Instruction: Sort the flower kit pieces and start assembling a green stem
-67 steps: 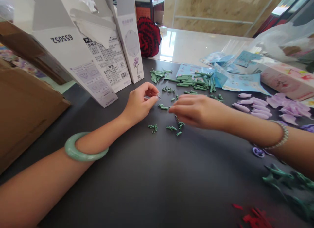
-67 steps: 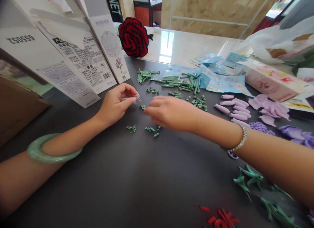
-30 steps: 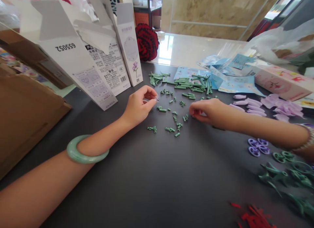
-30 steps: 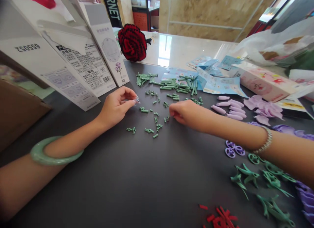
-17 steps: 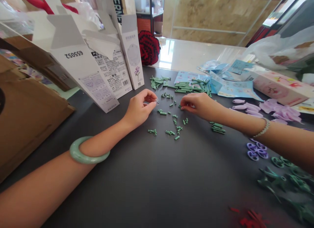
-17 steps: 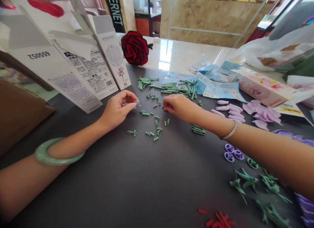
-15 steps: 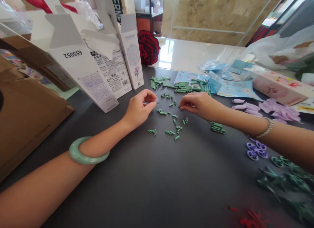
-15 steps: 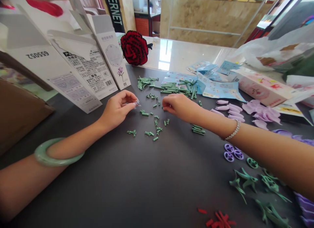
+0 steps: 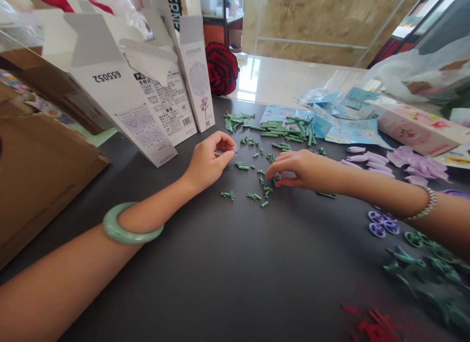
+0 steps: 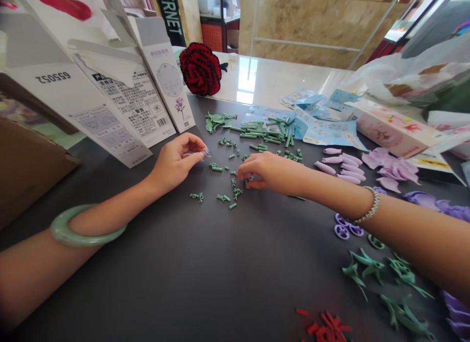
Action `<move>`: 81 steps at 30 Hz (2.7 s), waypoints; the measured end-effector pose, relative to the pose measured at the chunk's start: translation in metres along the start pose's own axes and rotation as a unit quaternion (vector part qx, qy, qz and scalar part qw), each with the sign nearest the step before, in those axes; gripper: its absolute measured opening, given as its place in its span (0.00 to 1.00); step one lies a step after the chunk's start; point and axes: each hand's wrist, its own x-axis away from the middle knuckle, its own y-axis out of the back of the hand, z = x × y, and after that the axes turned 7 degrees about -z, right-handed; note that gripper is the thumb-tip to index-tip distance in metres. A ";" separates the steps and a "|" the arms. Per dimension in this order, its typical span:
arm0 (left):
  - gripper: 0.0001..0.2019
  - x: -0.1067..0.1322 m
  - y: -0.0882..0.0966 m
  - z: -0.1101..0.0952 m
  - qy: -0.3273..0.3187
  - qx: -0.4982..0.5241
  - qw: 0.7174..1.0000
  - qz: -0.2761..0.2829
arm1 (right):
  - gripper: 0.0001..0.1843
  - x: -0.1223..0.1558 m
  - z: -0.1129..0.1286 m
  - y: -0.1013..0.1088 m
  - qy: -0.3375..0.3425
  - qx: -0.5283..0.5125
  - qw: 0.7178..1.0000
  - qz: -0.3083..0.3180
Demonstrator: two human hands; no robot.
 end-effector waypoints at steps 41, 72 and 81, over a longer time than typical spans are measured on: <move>0.05 0.000 0.000 -0.001 -0.010 0.001 1.000 -0.008 | 0.05 0.011 0.085 -0.023 0.028 0.011 0.998 -0.046; 0.05 0.000 0.000 -0.002 -0.013 -0.003 1.000 -0.015 | 0.18 -0.007 0.055 -0.014 0.049 0.091 0.994 0.028; 0.05 0.001 0.000 -0.002 -0.011 -0.008 1.000 -0.014 | 0.12 -0.011 0.049 -0.019 0.110 0.043 0.992 0.040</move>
